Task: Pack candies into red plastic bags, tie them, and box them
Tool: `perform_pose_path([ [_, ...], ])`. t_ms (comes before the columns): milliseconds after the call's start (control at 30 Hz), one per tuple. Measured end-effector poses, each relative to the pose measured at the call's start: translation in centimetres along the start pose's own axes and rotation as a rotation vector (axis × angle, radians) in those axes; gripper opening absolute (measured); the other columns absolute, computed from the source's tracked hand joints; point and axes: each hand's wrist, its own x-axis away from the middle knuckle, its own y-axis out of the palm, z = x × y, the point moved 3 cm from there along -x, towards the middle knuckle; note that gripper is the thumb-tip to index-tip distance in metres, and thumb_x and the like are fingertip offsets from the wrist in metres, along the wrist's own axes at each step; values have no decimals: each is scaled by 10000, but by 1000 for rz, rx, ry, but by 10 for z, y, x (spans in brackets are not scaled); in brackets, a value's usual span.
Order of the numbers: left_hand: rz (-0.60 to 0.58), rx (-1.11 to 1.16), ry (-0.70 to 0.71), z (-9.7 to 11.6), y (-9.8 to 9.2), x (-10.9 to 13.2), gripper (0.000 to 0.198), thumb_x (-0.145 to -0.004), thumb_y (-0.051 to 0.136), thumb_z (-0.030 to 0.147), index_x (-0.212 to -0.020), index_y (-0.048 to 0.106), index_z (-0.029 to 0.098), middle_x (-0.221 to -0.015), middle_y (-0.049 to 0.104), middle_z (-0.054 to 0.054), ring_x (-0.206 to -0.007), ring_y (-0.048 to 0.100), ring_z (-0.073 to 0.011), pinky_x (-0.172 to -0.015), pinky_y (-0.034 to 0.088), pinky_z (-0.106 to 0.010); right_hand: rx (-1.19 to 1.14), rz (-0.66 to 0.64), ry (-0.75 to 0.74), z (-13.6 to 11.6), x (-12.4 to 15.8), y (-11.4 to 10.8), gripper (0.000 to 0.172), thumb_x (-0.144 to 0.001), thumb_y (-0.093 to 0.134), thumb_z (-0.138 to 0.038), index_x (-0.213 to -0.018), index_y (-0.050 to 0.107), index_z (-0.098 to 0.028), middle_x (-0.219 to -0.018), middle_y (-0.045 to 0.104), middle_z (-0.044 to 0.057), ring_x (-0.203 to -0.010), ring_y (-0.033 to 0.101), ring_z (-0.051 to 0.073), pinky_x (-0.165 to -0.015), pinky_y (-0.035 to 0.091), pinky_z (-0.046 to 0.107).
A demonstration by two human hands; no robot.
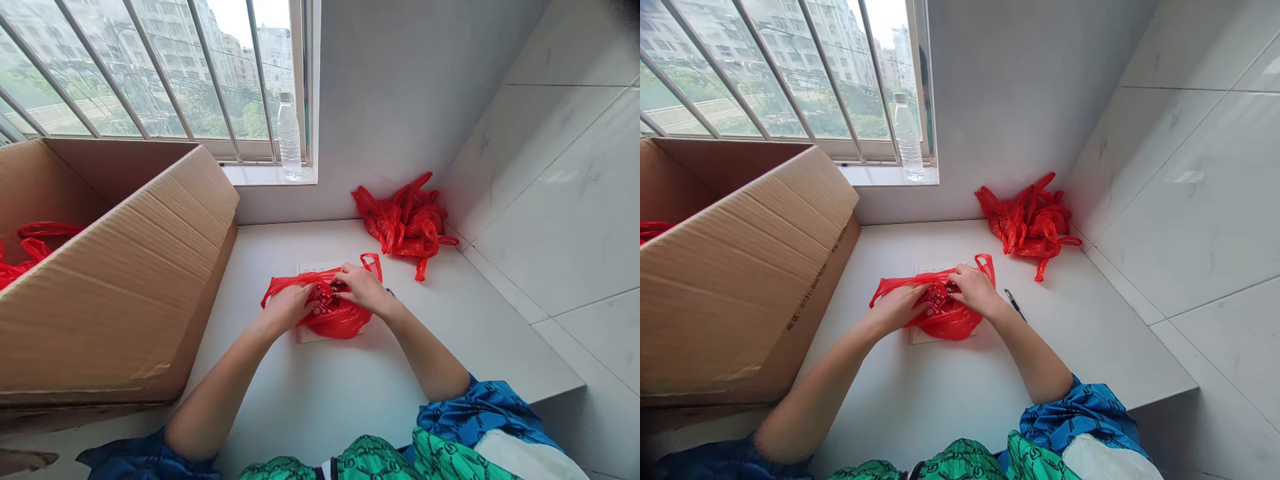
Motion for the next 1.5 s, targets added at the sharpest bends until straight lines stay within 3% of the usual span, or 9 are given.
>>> perform_pose_path([
  [167, 244, 356, 63, 9, -17, 4, 373, -964, 507, 470, -1255, 624, 268, -1120, 725, -50, -975, 679, -228, -766, 512, -299, -471, 115, 74, -3, 10, -30, 205, -854, 728, -322, -1013, 631, -238, -1010, 656, -4, -783, 608, 129, -718, 470, 276],
  [300, 365, 723, 84, 15, -29, 9, 350, -965, 514, 498, -1136, 688, 246, -1037, 748, -30, -940, 691, -189, -815, 524, -270, -881, 93, 128, -10, 10, -35, 378, -801, 767, -462, -1062, 604, -242, -992, 666, 1, -759, 614, 135, -618, 488, 251],
  [533, 322, 995, 49, 14, -36, 14, 453, -925, 535, 562, -814, 705, 157, -721, 680, -26, -676, 624, -163, -611, 509, -251, -1097, 256, 95, -18, 10, -38, 366, -879, 645, -562, -774, 619, -213, -692, 579, -25, -623, 540, 120, -592, 472, 247],
  [700, 227, 1191, 45, 17, -44, 18, 479, -914, 544, 593, -904, 698, 140, -797, 689, -48, -748, 644, -183, -681, 565, -283, -1260, 243, 128, -23, 10, -34, 358, -851, 676, -566, -758, 596, -230, -712, 593, -22, -642, 559, 142, -650, 506, 287],
  [900, 243, 1163, 15, 11, -47, 20, 406, -851, 681, 536, -1008, 653, 163, -883, 696, -31, -729, 641, -146, -695, 585, -272, -1168, 368, 146, -21, 11, -34, 344, -865, 653, -569, -794, 610, -235, -718, 604, -17, -668, 579, 155, -651, 520, 295],
  [1100, 308, 1164, 12, 3, -52, 21, 379, -819, 721, 517, -890, 630, 156, -795, 658, -13, -698, 630, -133, -665, 568, -257, -1275, 85, 115, -28, 13, -36, 427, -783, 794, -481, -1071, 628, -212, -936, 733, 27, -813, 688, 174, -746, 570, 312],
  [1267, 312, 1104, 26, 1, -62, 24, 368, -850, 686, 510, -932, 665, 152, -791, 649, -14, -648, 598, -113, -628, 533, -234, -1329, 56, 118, -25, 13, -38, 429, -740, 841, -438, -1014, 600, -212, -871, 742, 7, -792, 720, 178, -760, 584, 327],
  [1367, 379, 1011, 36, -2, -68, 28, 337, -886, 645, 489, -943, 680, 159, -802, 648, -18, -652, 579, -114, -624, 503, -230, -1252, -71, 97, -24, 15, -39, 490, -764, 824, -446, -1117, 580, -208, -822, 729, 4, -790, 724, 191, -791, 587, 360],
  [1500, 400, 720, 126, 2, -68, 32, 274, -948, 571, 420, -946, 736, 200, -802, 633, -18, -685, 548, -117, -622, 436, -221, -1074, -103, 65, -29, 19, -38, 534, -824, 762, -463, -1273, 587, -232, -1072, 708, 62, -951, 698, 200, -844, 576, 357],
])
